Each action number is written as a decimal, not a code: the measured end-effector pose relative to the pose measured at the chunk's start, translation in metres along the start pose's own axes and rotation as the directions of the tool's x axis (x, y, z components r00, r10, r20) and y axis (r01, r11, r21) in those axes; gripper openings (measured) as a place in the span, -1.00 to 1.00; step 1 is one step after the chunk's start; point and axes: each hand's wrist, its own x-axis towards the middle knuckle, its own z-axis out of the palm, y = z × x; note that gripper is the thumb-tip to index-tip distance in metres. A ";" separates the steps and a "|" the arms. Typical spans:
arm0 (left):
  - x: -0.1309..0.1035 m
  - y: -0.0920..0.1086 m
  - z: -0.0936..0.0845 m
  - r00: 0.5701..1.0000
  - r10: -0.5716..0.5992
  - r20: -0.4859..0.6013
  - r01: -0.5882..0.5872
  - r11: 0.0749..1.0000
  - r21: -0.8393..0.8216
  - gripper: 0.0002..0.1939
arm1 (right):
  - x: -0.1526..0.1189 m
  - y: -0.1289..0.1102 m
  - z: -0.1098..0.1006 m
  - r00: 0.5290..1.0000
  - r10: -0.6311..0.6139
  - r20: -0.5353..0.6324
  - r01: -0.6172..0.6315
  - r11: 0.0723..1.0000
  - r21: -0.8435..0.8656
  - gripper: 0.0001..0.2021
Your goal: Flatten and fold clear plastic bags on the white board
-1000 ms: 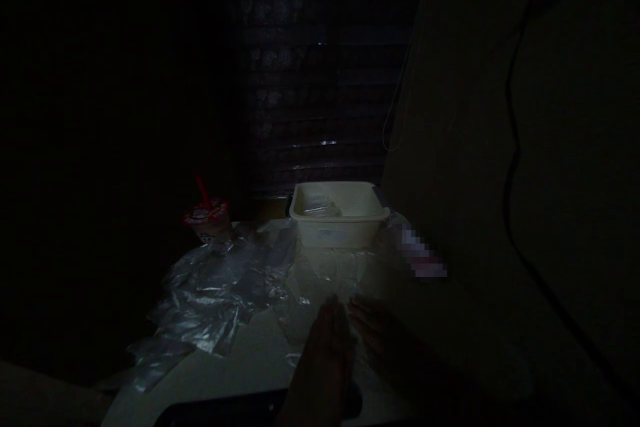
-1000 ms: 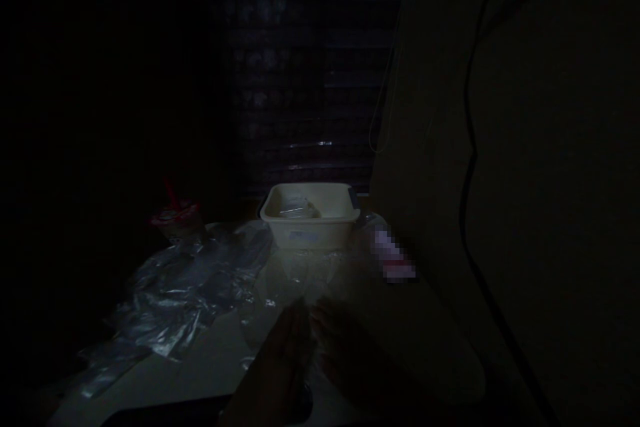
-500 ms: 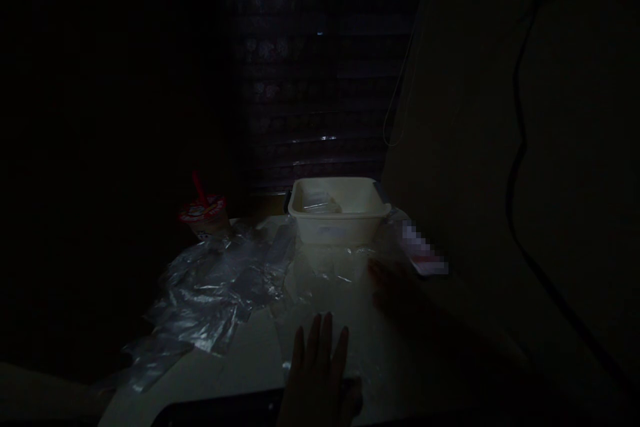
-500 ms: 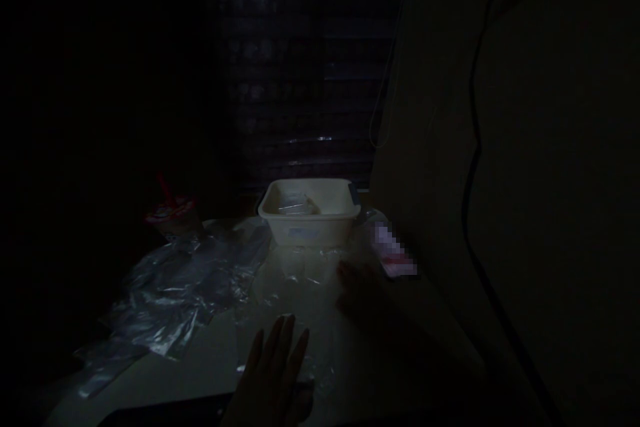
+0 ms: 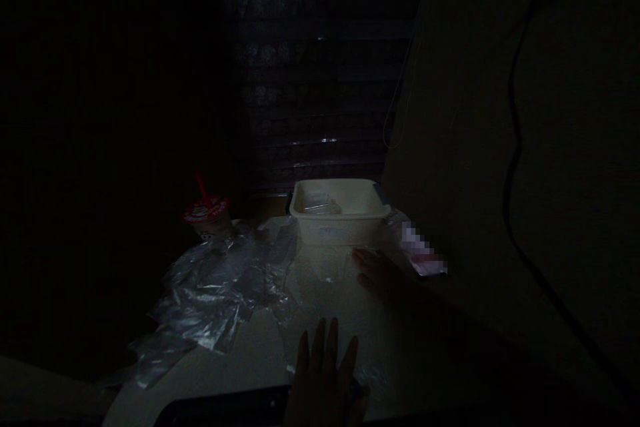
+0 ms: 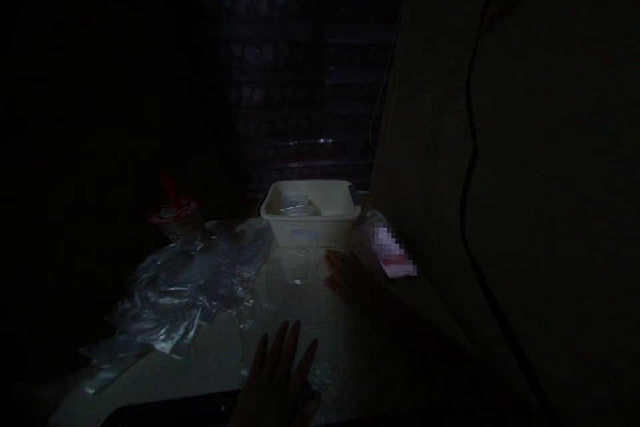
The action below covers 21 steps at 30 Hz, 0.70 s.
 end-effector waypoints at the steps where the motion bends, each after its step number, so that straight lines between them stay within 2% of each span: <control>1: 0.000 0.000 0.001 1.000 0.000 0.003 0.000 1.000 -0.004 -0.39 | -0.001 -0.004 -0.003 1.000 -0.014 -0.001 0.014 1.000 0.009 -0.54; 4: -0.001 0.001 0.002 0.999 0.033 -0.002 -0.033 0.999 0.011 -0.39 | -0.003 -0.027 -0.010 0.991 -0.119 0.058 0.114 0.989 0.091 -0.53; 7: -0.004 0.004 0.006 0.996 0.072 -0.051 -0.070 0.996 0.048 -0.39 | -0.001 -0.044 -0.011 0.971 -0.215 0.108 0.193 0.964 0.184 -0.50; 9: -0.006 0.008 0.010 0.993 0.078 -0.087 -0.074 0.996 0.049 -0.40 | 0.007 -0.042 -0.007 0.972 -0.203 0.120 0.179 0.966 0.185 -0.50; 14: -0.009 0.018 0.019 0.990 -0.065 -0.124 0.071 0.996 0.045 -0.43 | 0.034 -0.017 0.004 0.991 -0.078 0.110 0.069 0.994 0.088 -0.53; 18: -0.009 0.016 0.020 0.990 0.008 -0.144 0.004 0.997 0.080 -0.41 | 0.040 -0.013 0.002 0.996 -0.032 0.088 0.026 0.998 0.060 -0.54; 21: -0.007 0.013 0.018 0.984 0.030 -0.176 -0.012 0.994 0.105 -0.41 | 0.031 -0.023 -0.002 0.996 -0.072 0.058 0.066 0.994 0.090 -0.54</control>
